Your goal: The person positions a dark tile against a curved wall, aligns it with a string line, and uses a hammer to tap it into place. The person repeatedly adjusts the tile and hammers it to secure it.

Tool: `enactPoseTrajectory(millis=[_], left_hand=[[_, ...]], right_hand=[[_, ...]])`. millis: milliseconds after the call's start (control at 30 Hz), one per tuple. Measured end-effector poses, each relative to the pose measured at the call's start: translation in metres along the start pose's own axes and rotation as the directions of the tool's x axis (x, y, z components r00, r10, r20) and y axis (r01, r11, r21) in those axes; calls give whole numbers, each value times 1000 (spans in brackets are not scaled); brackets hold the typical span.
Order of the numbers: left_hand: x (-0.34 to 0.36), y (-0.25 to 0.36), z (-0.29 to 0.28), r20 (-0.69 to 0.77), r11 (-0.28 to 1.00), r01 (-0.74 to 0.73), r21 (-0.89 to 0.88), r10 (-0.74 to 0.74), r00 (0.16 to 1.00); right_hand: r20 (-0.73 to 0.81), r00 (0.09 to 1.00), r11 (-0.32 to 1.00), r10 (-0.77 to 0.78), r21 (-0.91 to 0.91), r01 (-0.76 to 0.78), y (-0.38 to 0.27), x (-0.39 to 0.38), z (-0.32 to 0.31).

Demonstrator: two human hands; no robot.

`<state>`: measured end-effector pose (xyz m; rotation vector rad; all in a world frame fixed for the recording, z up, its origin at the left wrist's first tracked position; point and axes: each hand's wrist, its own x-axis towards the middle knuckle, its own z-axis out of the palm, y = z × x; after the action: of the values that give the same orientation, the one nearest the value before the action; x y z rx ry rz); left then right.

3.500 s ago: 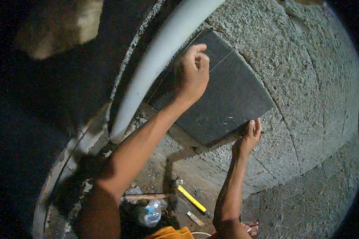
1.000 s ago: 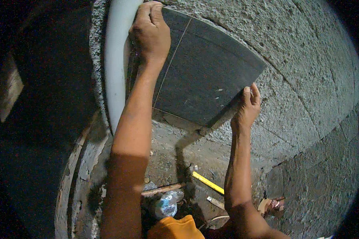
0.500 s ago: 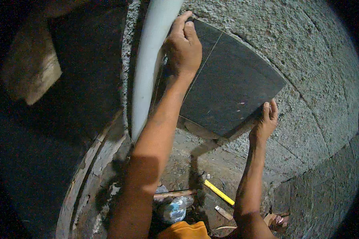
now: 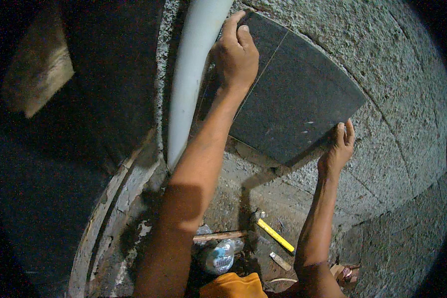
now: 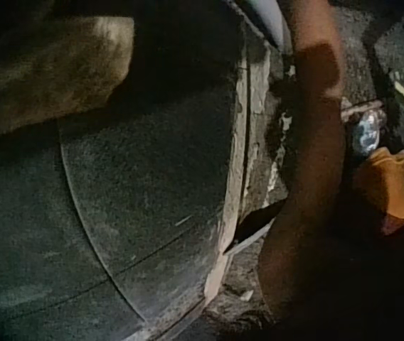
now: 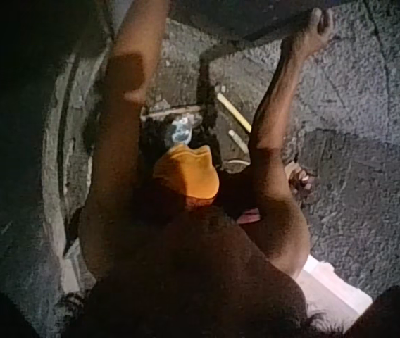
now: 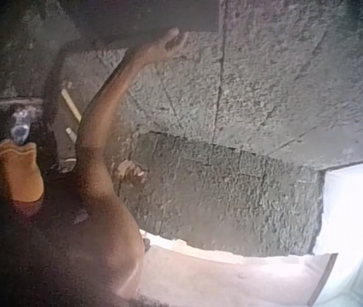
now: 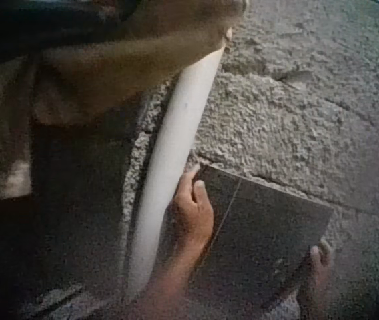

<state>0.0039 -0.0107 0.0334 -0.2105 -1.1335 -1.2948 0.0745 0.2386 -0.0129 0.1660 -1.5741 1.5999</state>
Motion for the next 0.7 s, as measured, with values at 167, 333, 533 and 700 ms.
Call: enactPoseTrajectory(millis=[167, 333, 533, 700], left_hand=[[-2, -25, 6, 54, 999, 3, 51, -5, 999], [-2, -29, 7, 32, 987, -65, 148, 61, 998], [-4, -12, 0, 95, 977, 43, 210, -64, 993], [-4, -16, 0, 118, 984, 48, 174, -70, 991]], right_hand=[[-34, 999, 1000, 20, 20, -20, -1, 0, 3], [-49, 998, 999, 30, 36, -28, -2, 0, 3], [-36, 999, 999, 20, 28, -19, 0, 2, 1], [-7, 1000, 997, -16, 73, 16, 3, 2, 1]])
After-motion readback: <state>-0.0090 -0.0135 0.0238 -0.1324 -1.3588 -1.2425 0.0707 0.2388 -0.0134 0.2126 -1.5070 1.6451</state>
